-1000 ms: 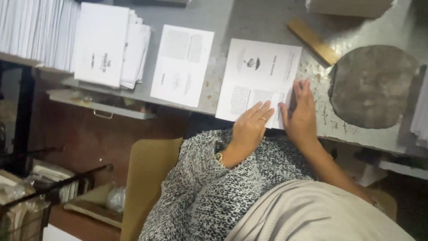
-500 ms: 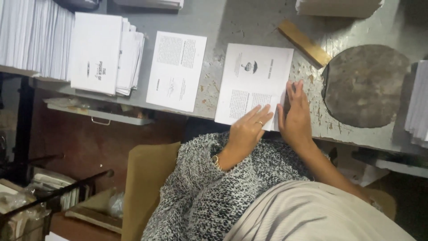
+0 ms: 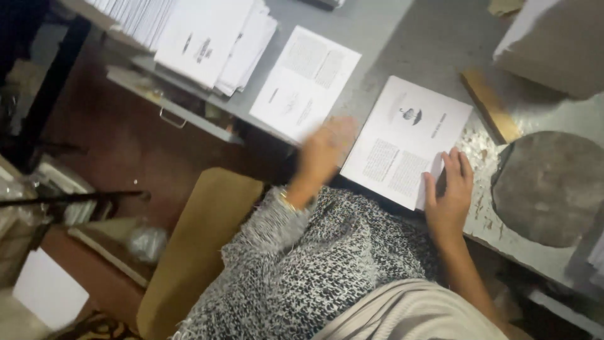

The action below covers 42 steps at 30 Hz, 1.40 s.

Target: The person is manually folding printed sheets of paper into booklets and stacking them on a workbench in a print shop.

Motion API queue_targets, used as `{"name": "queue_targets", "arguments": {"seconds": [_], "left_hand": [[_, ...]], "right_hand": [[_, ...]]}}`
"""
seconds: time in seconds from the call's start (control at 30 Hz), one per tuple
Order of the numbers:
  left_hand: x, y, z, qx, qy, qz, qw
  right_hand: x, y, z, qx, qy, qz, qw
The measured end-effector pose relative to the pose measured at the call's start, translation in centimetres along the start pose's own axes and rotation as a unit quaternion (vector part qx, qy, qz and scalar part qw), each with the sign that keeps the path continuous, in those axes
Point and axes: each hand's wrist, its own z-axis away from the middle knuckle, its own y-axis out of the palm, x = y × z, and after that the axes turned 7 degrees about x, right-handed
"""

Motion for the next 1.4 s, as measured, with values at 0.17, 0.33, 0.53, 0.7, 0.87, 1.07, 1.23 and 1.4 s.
{"name": "queue_targets", "arguments": {"seconds": [0.17, 0.33, 0.53, 0.7, 0.87, 1.07, 1.23, 1.4], "left_hand": [[10.2, -7.6, -3.3, -0.178, -0.098, -0.269, 0.941], [12.4, -9.3, -3.1, -0.109, -0.266, -0.306, 0.907], [12.9, -10.3, -2.5, -0.082, -0.258, -0.182, 0.945], [6.5, -10.3, -1.4, -0.145, -0.18, -0.063, 0.971], [-4.4, -3.3, -0.3, -0.214, 0.064, 0.026, 0.974], [-3.3, 7.6, 4.6, 0.129, 0.29, -0.166, 0.934], [-1.4, 8.8, 5.7, 0.261, 0.195, -0.127, 0.937], [-3.1, 7.2, 4.8, 0.293, 0.154, -0.119, 0.936]], "right_hand": [[-0.1, 0.0, 0.3, 0.0, -0.025, 0.013, 1.0], [-0.2, 0.4, 0.4, -0.008, -0.014, 0.027, 1.0], [-0.5, 0.5, 0.0, -0.021, -0.035, 0.017, 0.999], [0.1, 0.0, 0.3, -0.008, -0.015, 0.019, 1.0], [0.4, -0.1, 0.4, -0.01, 0.022, -0.002, 1.0], [0.3, 0.0, -0.1, -0.014, 0.079, -0.057, 0.995], [0.9, -0.5, -0.2, -0.027, 0.092, -0.056, 0.994], [1.6, -1.2, -0.6, 0.012, 0.124, -0.061, 0.99]]}}
